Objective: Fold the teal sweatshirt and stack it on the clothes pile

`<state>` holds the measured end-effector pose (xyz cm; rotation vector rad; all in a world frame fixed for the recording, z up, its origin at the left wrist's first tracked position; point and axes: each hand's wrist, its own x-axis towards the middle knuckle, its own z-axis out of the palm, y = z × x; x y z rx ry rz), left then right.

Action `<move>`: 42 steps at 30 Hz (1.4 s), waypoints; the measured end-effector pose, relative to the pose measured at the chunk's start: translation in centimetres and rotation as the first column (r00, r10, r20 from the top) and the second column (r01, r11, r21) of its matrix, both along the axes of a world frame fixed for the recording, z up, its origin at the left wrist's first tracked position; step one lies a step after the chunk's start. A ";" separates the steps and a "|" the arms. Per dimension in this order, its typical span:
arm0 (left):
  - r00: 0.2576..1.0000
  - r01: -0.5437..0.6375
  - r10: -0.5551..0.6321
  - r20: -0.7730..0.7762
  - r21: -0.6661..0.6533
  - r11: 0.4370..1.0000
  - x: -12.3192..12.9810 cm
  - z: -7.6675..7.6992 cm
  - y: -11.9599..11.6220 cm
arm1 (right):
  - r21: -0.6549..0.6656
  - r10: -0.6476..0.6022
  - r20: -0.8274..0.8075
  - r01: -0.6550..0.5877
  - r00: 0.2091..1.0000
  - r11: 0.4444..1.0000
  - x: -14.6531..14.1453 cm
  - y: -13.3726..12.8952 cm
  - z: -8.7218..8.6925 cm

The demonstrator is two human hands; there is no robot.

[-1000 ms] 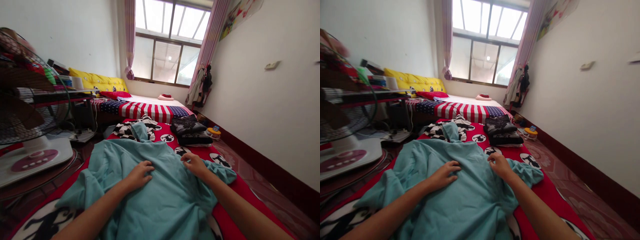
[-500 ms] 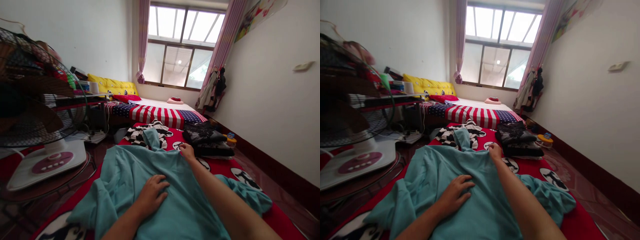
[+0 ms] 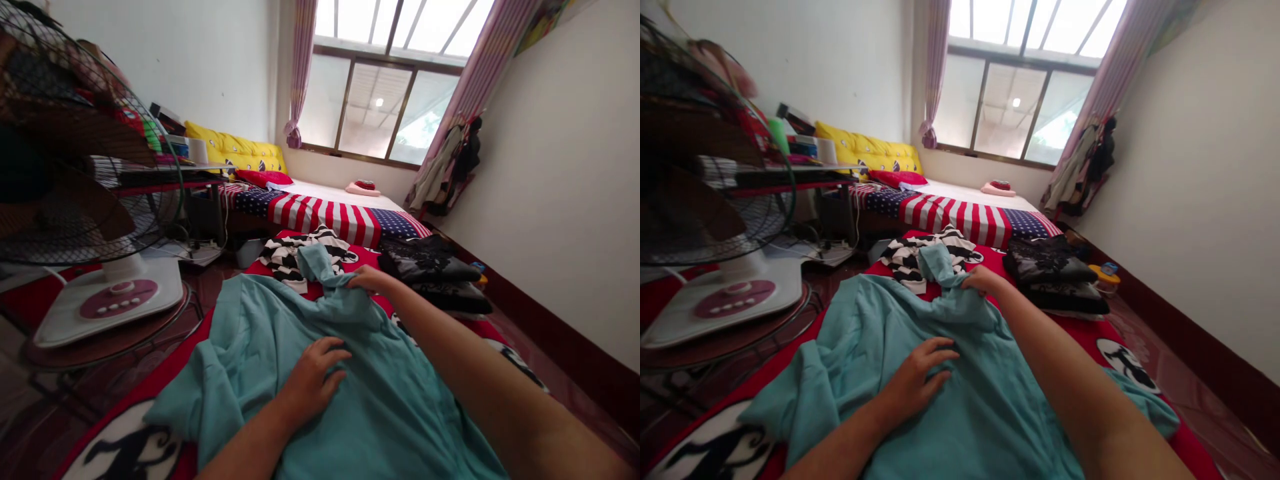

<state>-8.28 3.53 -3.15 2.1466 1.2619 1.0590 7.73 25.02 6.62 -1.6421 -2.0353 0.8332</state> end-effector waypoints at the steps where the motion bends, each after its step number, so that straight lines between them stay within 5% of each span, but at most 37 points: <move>1: 0.999 -0.020 0.018 0.050 0.035 0.999 -0.2 0.2 0.1 | 0.046 -0.068 -0.054 0.071 0.996 0.996 0.6 0.8 0.9; 4: 0.987 -0.082 0.064 0.148 0.115 0.990 -1.2 1.0 0.4 | 0.172 -0.252 -0.214 0.290 0.944 0.941 2.6 2.4 2.0; 7: 0.981 -0.129 0.112 0.157 0.102 0.986 -2.6 1.1 1.0 | 0.234 -0.335 -0.274 0.401 0.901 0.886 4.5 1.7 0.2; 12: 0.975 -0.219 0.219 0.023 -0.005 0.976 -3.6 -0.3 2.0 | 0.288 -0.297 -0.155 0.331 0.942 0.899 9.0 -3.6 -4.9; 17: 0.967 -0.250 0.248 -0.054 -0.017 0.968 -3.4 -1.3 2.6 | 0.232 -0.231 0.036 0.217 0.972 0.948 14.4 -9.8 -7.0; 23: 0.959 -0.284 0.282 0.032 0.054 0.957 -3.9 -1.3 2.7 | 0.232 -0.183 0.342 0.106 0.922 0.967 16.8 -13.8 -6.2; 30: 0.883 -0.469 0.462 0.084 0.103 0.877 -5.2 -2.1 3.6 | 0.370 -0.390 0.526 0.209 0.756 0.905 21.3 -15.3 -3.5; 35: 0.881 -0.467 0.473 -0.026 0.125 0.876 -5.4 -3.1 4.1 | 0.292 -0.362 0.694 0.217 0.622 0.931 19.8 -15.8 -4.6; 42: 0.875 -0.453 0.468 -0.128 0.128 0.882 -5.4 -3.2 3.8 | 0.371 -0.376 0.558 0.183 0.740 0.911 13.4 -10.2 -3.6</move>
